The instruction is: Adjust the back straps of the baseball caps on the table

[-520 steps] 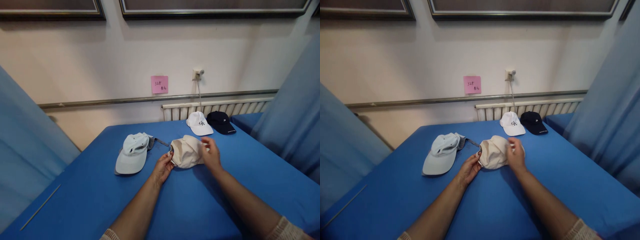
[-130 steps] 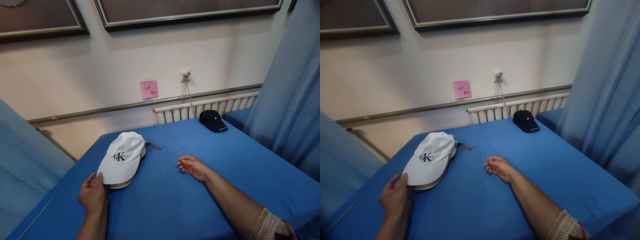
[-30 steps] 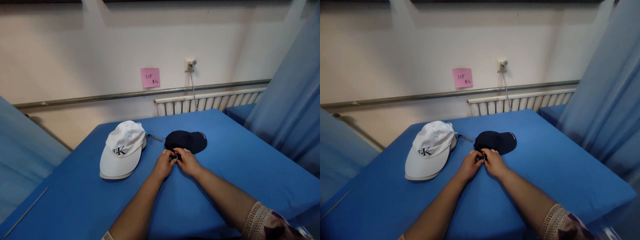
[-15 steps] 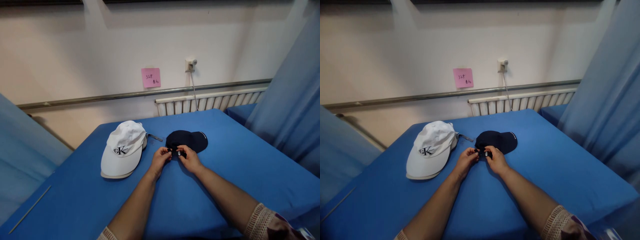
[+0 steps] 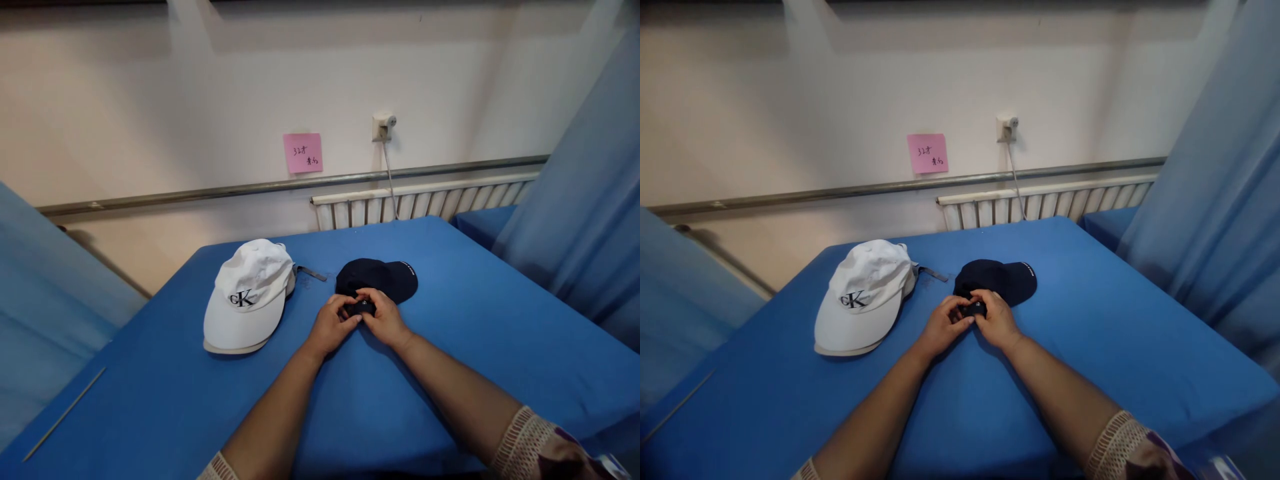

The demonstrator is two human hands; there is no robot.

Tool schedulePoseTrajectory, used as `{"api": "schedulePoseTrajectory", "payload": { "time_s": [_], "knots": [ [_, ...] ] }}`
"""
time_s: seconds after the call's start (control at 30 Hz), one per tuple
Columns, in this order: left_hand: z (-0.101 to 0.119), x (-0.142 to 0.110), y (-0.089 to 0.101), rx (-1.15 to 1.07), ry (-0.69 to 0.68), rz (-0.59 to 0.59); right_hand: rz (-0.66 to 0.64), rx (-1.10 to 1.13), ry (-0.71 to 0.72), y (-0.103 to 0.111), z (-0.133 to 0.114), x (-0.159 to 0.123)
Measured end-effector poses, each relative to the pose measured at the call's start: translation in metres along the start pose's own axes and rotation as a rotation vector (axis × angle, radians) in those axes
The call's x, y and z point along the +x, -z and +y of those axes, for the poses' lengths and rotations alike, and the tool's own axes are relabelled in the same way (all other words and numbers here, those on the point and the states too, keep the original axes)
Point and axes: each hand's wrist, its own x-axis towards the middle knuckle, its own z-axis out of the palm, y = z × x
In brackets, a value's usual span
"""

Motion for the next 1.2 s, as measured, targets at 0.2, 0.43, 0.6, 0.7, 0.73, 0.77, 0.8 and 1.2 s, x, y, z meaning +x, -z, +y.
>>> {"api": "schedulePoseTrajectory", "payload": {
  "time_s": [0.2, 0.43, 0.6, 0.7, 0.73, 0.77, 0.8, 1.2],
  "knots": [
    [0.007, -0.003, 0.0, 0.083, -0.079, 0.043, -0.11, -0.053, 0.069, 0.004, -0.008, -0.001],
    [0.011, -0.002, -0.002, 0.098, -0.032, 0.038, -0.14, -0.079, 0.051, 0.002, -0.01, -0.003],
    [0.01, -0.004, -0.003, 0.19, 0.038, 0.106, -0.173, -0.121, 0.076, 0.003, -0.017, -0.003],
    [0.011, -0.005, -0.003, 0.106, 0.075, 0.125, -0.18, -0.157, 0.099, 0.003, -0.02, -0.002],
    [0.011, -0.005, -0.002, 0.061, 0.09, 0.148, -0.173, -0.163, 0.103, 0.003, -0.02, -0.002],
    [0.012, -0.004, -0.002, 0.009, 0.111, 0.179, -0.161, -0.165, 0.105, 0.002, -0.019, -0.002],
    [0.013, -0.003, -0.001, -0.051, 0.139, 0.213, -0.148, -0.161, 0.103, 0.002, -0.018, -0.002],
    [0.006, 0.001, 0.008, -0.381, 0.238, 0.145, -0.005, -0.102, 0.088, 0.002, -0.021, -0.004]
  ]
}}
